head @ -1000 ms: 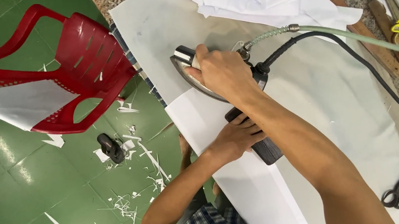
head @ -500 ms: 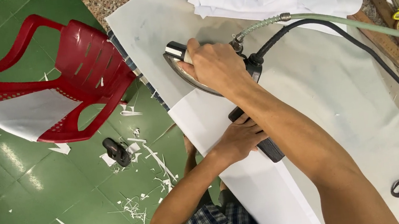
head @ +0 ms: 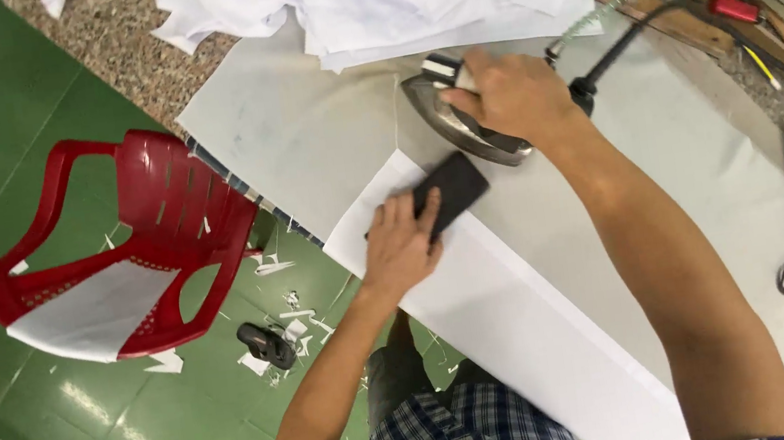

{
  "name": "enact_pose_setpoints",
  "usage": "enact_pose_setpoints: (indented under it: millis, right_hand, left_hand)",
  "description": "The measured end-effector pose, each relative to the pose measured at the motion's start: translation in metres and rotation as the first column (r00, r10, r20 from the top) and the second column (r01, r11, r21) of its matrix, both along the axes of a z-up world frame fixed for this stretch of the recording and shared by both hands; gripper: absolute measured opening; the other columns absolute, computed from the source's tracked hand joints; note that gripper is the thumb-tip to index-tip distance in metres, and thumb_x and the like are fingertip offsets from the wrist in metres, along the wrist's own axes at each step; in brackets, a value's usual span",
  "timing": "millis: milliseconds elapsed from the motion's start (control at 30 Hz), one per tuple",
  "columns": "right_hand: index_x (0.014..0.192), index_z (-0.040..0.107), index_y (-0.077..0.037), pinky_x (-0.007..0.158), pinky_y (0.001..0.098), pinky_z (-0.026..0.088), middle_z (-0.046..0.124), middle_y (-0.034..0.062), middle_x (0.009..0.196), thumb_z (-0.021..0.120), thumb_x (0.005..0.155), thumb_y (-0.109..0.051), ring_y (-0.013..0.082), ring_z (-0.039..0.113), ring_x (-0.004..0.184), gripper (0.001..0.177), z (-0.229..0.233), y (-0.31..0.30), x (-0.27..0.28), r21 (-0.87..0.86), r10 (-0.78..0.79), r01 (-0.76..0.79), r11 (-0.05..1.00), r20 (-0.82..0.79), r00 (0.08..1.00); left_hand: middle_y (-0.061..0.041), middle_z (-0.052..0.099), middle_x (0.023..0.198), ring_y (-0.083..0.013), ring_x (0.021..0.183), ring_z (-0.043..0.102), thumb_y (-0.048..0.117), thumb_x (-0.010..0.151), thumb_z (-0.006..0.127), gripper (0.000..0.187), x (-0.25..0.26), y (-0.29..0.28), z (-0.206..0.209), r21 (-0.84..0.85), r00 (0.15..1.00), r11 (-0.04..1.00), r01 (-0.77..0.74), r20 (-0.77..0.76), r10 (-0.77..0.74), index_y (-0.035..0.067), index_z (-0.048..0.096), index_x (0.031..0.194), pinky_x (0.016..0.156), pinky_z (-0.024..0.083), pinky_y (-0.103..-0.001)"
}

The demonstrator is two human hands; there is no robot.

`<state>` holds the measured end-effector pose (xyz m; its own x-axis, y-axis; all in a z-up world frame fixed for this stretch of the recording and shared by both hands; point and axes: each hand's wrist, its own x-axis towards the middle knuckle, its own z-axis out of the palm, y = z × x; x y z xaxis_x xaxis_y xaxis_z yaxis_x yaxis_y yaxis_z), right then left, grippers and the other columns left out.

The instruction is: The person irons a white fabric piece on a work table using a steam iron and a black pressing block. They repeatedly smooth the fabric, apply heat, and trim the edges with scissors to shape the material.

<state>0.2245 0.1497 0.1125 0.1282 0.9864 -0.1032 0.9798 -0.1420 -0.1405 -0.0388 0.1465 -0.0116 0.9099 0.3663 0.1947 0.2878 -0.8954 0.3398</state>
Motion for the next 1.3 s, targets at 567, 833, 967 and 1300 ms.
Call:
enact_pose_setpoints:
  millis: [567,833,967,1300]
  right_hand:
    - [0.151,0.042,-0.014,0.089,0.0557,0.058,0.068,0.0243,0.123,0.043,0.101,-0.051,0.0438,0.071,0.103,0.062,0.029,-0.135,-0.059,-0.331,-0.488,0.401,0.854,-0.243,0.838]
    - [0.142,0.044,-0.005,0.074,0.0504,0.061,0.07,0.0269,0.101,0.043,0.103,-0.048,0.0429,0.074,0.085,0.059,-0.021,-0.133,-0.125,-0.243,-0.261,0.203,0.949,-0.238,0.935]
    - [0.111,0.056,-0.003,0.067,0.0462,0.062,0.07,0.0229,0.081,0.05,0.102,-0.048,0.0388,0.075,0.075,0.047,-0.018,-0.15,-0.129,-0.172,-0.275,0.238,0.956,-0.24,0.931]
    - [0.092,0.052,-0.006,0.058,0.0479,0.06,0.069,0.0208,0.07,0.051,0.102,-0.041,0.039,0.074,0.066,0.036,-0.015,-0.258,-0.112,-0.069,-0.153,0.142,0.988,-0.21,0.966]
  left_hand:
    - [-0.016,0.055,0.116,-0.0284,0.1,0.051,0.023,0.102,0.053,0.037,0.0,0.064,-0.007,0.179,0.958,0.95,-0.255,0.18,0.223,0.01,0.067,0.134,0.08,0.042,-0.038]
    - [-0.015,0.054,0.117,-0.0301,0.101,0.051,0.024,0.103,0.052,0.037,-0.002,0.069,-0.014,0.192,0.961,0.953,-0.234,0.195,0.197,0.011,0.067,0.135,0.081,0.042,-0.038]
    - [-0.016,0.053,0.119,-0.0309,0.104,0.051,0.024,0.104,0.054,0.036,-0.002,0.066,-0.01,0.24,0.967,0.942,-0.236,0.152,0.204,0.01,0.067,0.135,0.084,0.042,-0.04]
    - [-0.006,0.063,0.086,-0.0265,0.071,0.058,0.017,0.087,0.071,0.007,-0.022,-0.232,-0.053,0.272,0.773,0.867,-0.418,0.608,0.182,0.01,0.072,0.09,0.067,0.044,-0.039]
